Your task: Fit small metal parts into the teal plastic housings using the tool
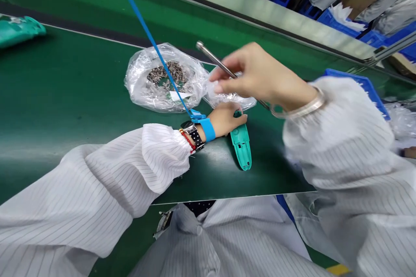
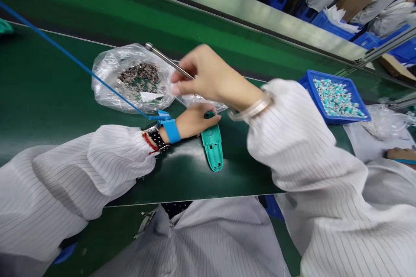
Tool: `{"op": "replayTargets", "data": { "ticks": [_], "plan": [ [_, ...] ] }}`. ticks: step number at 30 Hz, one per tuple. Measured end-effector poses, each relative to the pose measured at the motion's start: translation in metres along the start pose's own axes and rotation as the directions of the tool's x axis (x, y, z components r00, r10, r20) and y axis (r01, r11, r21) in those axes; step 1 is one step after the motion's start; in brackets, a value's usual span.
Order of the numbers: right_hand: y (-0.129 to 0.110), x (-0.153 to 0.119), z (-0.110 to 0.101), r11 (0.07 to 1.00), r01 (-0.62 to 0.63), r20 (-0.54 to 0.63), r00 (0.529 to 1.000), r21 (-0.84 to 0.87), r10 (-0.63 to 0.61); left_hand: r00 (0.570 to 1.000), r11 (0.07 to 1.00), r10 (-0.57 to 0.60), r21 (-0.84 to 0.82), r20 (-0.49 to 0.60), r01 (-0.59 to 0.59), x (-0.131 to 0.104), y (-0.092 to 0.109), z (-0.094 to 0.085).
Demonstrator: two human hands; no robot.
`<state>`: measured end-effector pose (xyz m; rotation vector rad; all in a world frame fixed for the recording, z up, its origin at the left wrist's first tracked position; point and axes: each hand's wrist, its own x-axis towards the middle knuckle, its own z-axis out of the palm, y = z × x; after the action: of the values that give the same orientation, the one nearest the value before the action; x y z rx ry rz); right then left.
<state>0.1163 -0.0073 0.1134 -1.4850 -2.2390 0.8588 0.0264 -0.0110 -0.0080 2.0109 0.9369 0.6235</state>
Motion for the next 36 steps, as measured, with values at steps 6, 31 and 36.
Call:
{"op": "replayTargets", "data": {
  "ticks": [6, 31, 36],
  "plan": [
    [0.038, -0.101, 0.023, 0.88, -0.246, 0.041, 0.967, 0.407, 0.251, 0.999, 1.0, -0.002, 0.028, 0.032, 0.002, 0.003, 0.003, -0.002],
    [0.053, -0.105, 0.05, 0.918, 0.145, 0.015, 0.989, -0.369, -0.15, 0.996, 0.987, -0.084, 0.143, 0.023, 0.08, 0.004, 0.013, -0.004],
    [0.054, -0.106, 0.052, 0.88, 0.158, 0.061, 0.987, -0.449, -0.146, 0.996, 0.989, -0.091, 0.121, 0.024, 0.087, 0.002, 0.016, -0.005]
  ]
}}
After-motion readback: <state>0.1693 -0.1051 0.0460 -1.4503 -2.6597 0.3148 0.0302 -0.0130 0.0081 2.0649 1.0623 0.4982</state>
